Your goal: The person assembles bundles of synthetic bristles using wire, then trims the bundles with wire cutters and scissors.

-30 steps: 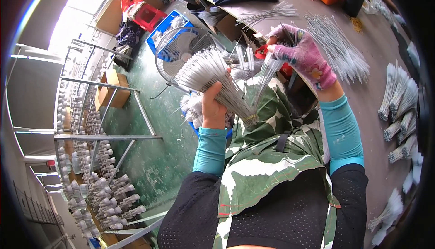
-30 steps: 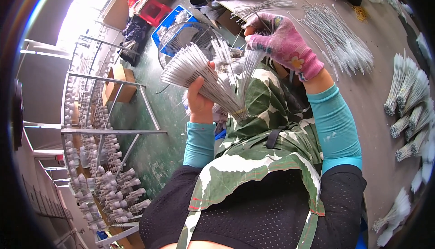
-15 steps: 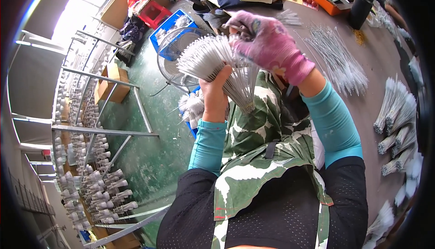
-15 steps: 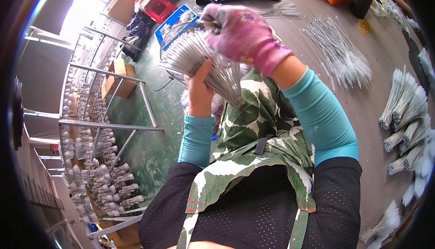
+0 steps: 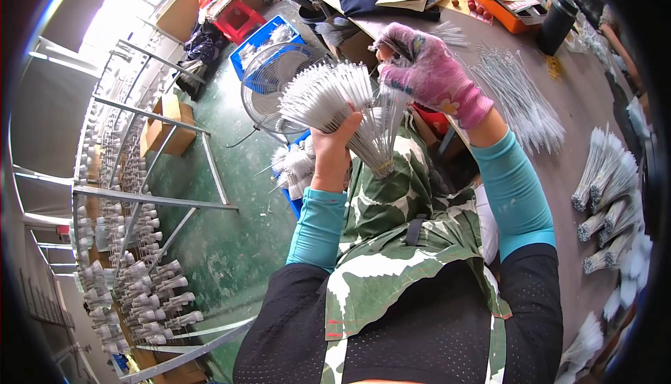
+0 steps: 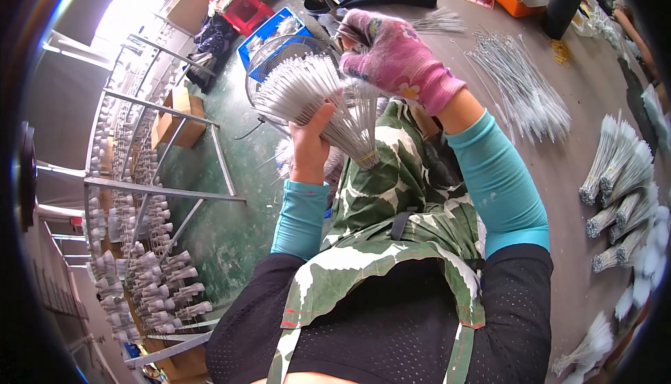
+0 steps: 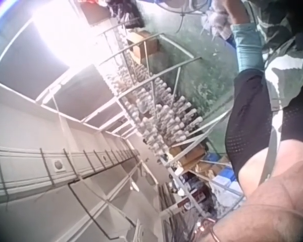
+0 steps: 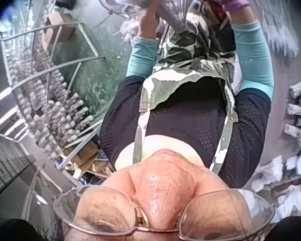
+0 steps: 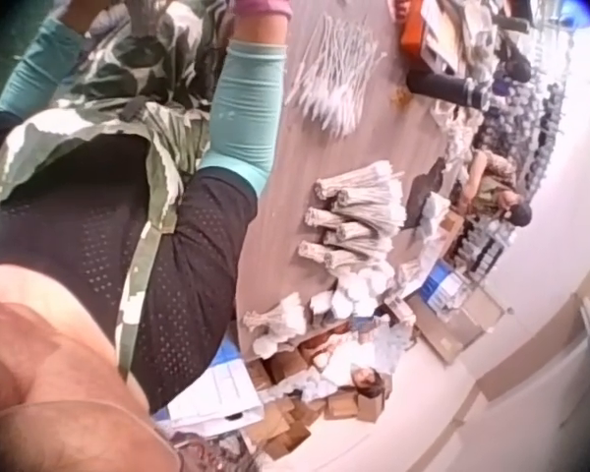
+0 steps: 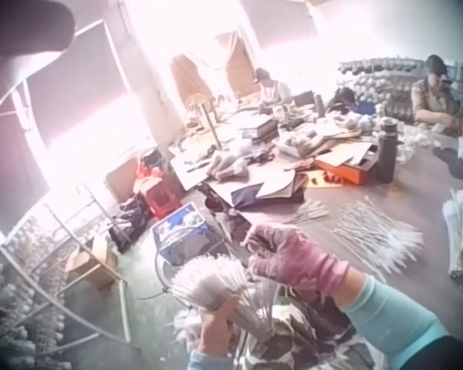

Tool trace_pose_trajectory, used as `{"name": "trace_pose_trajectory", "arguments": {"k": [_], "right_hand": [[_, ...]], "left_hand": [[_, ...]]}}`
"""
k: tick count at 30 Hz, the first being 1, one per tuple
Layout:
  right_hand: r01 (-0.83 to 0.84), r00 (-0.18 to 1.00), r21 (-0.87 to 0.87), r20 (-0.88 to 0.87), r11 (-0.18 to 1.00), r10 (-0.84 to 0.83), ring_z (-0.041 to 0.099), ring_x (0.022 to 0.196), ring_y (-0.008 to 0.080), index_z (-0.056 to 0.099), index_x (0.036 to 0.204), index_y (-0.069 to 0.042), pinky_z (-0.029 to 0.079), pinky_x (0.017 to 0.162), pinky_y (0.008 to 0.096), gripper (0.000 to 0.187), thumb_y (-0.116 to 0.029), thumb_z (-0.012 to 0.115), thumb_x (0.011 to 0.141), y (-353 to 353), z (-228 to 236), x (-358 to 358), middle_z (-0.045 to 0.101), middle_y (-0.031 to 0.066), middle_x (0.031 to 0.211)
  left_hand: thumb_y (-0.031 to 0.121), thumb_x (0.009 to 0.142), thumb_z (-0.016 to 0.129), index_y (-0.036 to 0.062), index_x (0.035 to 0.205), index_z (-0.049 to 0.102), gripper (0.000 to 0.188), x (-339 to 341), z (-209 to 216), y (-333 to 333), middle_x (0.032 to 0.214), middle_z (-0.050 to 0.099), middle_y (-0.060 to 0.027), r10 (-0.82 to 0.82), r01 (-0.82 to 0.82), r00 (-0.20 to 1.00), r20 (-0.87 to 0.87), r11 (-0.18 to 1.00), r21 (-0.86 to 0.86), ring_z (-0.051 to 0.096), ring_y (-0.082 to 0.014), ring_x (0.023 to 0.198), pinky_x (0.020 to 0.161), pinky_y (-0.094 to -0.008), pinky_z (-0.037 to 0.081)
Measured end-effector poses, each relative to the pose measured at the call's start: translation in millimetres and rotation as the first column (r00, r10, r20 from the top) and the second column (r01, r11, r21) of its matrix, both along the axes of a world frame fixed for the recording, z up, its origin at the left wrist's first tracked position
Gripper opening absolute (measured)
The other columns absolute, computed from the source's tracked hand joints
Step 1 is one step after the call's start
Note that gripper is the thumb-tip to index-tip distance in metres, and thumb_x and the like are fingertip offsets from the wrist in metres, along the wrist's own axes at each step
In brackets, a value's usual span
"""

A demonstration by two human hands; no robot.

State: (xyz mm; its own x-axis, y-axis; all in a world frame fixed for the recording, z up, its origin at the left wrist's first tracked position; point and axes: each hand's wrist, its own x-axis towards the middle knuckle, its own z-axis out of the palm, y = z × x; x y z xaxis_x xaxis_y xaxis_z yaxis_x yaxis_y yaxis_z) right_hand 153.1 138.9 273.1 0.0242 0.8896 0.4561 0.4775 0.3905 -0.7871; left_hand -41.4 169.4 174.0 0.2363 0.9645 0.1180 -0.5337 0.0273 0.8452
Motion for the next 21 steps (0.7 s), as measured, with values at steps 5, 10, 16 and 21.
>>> {"name": "trace_pose_trajectory", "arguments": {"k": [5,10,16,21], "right_hand": [[0.035,0.920,0.039,0.388,0.999,-0.047,0.059,0.060,0.0214,0.063,0.081,-0.002,0.049,0.063,0.0329,0.040,-0.042,0.065,0.080,3.1,57.2,-14.4,0.059,0.0094,0.062],[0.211,0.916,0.074,0.334,0.975,-0.224,0.062,0.066,0.0295,0.064,0.088,-0.006,0.049,0.062,0.0385,0.031,-0.037,0.059,0.089,32.2,61.6,-71.8,0.065,0.0138,0.075],[0.053,0.897,-0.109,0.441,0.993,0.000,0.064,0.082,0.0331,0.067,0.100,-0.005,0.049,0.073,0.0407,0.041,-0.044,0.061,0.086,40.9,22.7,-22.8,0.066,0.0187,0.088],[-0.066,0.939,-0.191,0.320,0.979,0.125,0.064,0.080,0.0184,0.067,0.103,-0.004,0.050,0.075,0.0315,0.032,-0.030,0.069,0.084,30.1,12.7,-10.6,0.068,0.0119,0.087]], "left_hand": [[-0.006,0.074,0.071,0.0004,0.103,0.061,0.031,7.9,4.0,-6.9,0.090,0.064,-0.0045,-0.024,0.031,0.998,-0.060,0.993,0.117,0.063,-0.0138,0.081,0.073,-0.0263,0.051],[-0.005,0.074,0.071,-0.0004,0.103,0.062,0.031,15.2,1.7,-9.9,0.087,0.067,-0.0058,-0.019,0.035,0.994,-0.104,0.988,0.151,0.063,-0.0125,0.079,0.072,-0.0255,0.051],[-0.006,0.072,0.071,0.0013,0.104,0.058,0.036,7.6,-6.7,-3.0,0.092,0.062,-0.0057,-0.025,0.022,0.999,0.039,0.997,0.076,0.062,-0.0179,0.085,0.081,-0.0324,0.051],[-0.003,0.072,0.072,0.0009,0.102,0.062,0.031,13.2,-8.7,-4.6,0.095,0.066,-0.0073,-0.030,0.031,0.999,-0.011,0.994,0.104,0.063,-0.0174,0.091,0.082,-0.0287,0.048]]}}
